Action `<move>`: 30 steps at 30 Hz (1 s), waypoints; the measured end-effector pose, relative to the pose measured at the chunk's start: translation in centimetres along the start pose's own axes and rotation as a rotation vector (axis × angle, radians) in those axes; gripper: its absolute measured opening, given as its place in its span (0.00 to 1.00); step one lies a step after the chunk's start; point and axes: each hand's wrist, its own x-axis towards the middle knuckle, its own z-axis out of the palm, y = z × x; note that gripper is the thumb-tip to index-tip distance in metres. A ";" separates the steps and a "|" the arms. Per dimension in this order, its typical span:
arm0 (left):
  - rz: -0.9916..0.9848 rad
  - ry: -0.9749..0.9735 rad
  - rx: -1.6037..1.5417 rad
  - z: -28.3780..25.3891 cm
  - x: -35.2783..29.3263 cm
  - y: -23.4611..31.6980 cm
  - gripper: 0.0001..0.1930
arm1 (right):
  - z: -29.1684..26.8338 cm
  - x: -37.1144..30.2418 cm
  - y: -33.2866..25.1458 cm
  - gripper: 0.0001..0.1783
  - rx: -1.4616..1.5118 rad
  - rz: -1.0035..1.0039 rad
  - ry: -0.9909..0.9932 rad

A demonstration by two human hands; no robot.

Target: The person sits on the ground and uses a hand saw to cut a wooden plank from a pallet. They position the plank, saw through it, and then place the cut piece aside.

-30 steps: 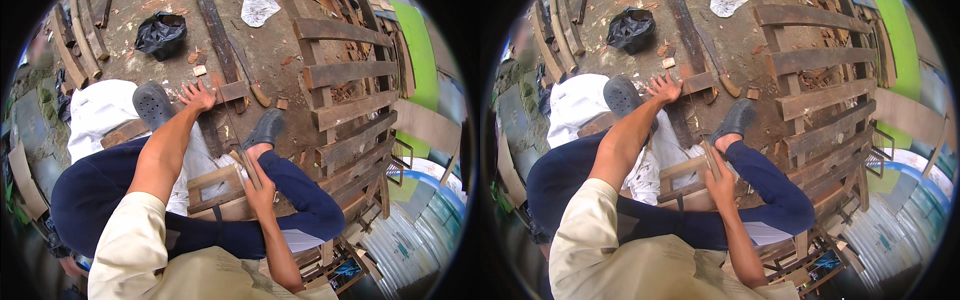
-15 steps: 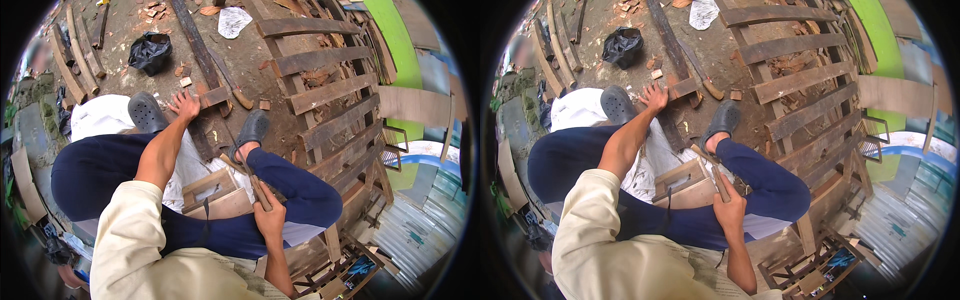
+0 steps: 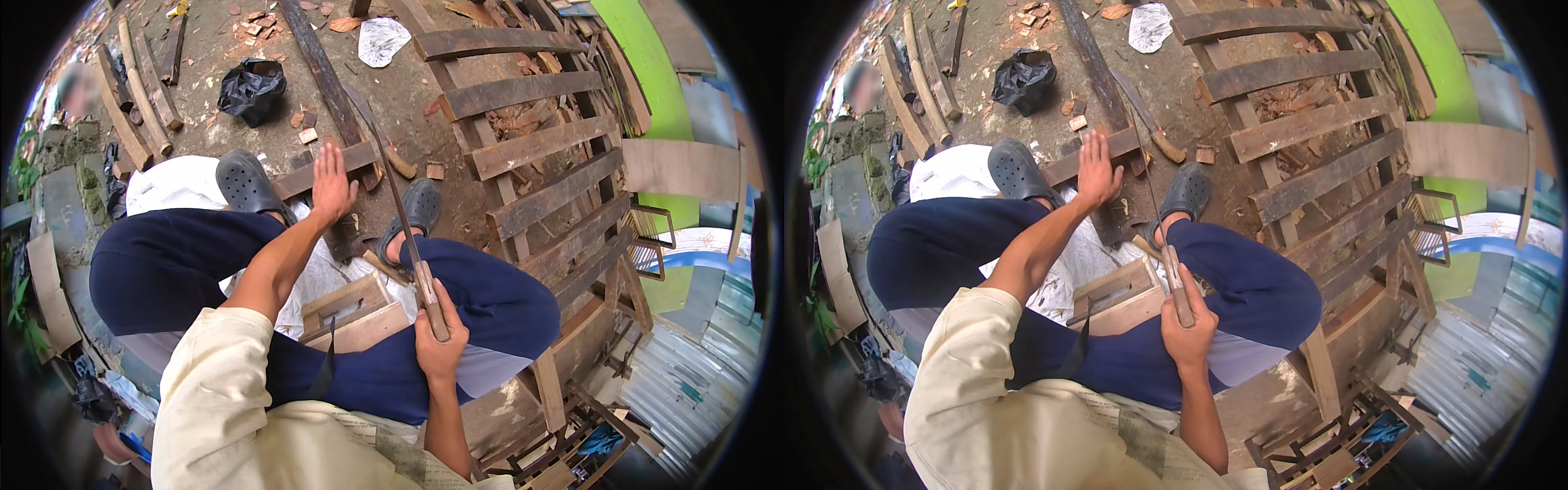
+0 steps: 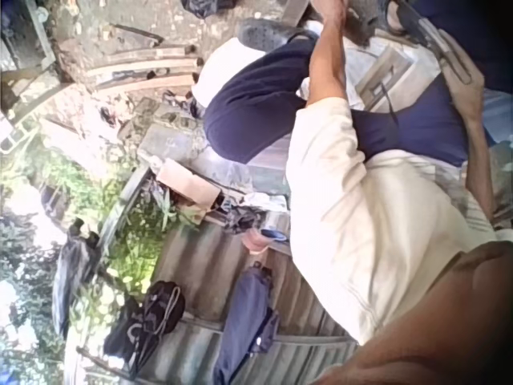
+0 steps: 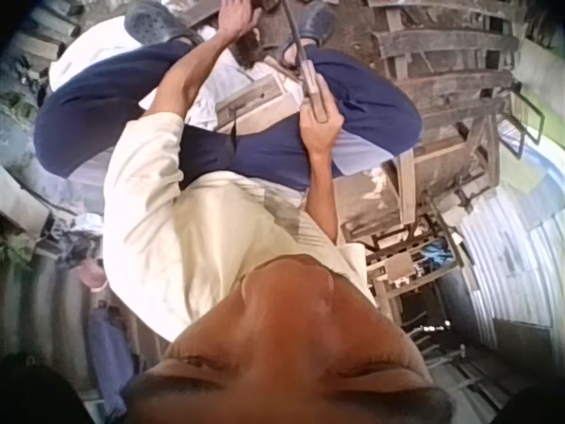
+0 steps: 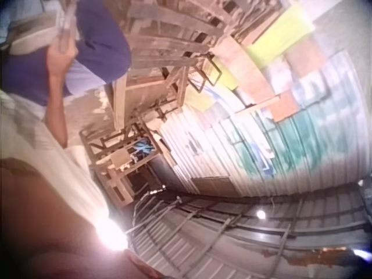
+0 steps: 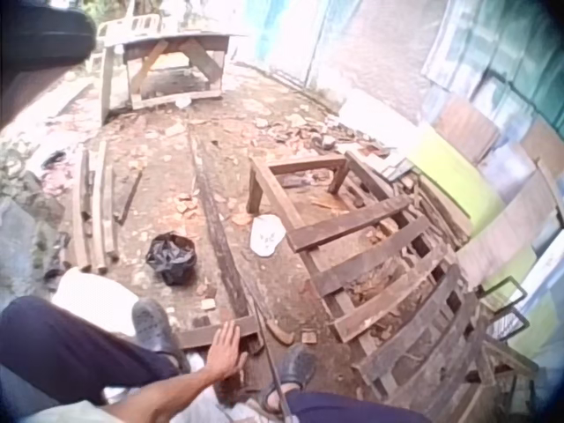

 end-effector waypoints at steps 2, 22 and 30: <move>0.158 -0.206 0.093 -0.3 0.6 -1.3 0.43 | 0.5 0.5 -0.5 0.29 -0.012 -0.020 -0.028; -0.146 -0.636 -0.003 -5.4 0.7 -12.9 0.46 | 5.6 5.0 -3.2 0.27 0.311 0.168 -0.098; -0.102 -0.426 -0.056 -5.3 -1.8 -12.4 0.42 | 7.0 7.0 -4.8 0.28 0.383 0.230 -0.065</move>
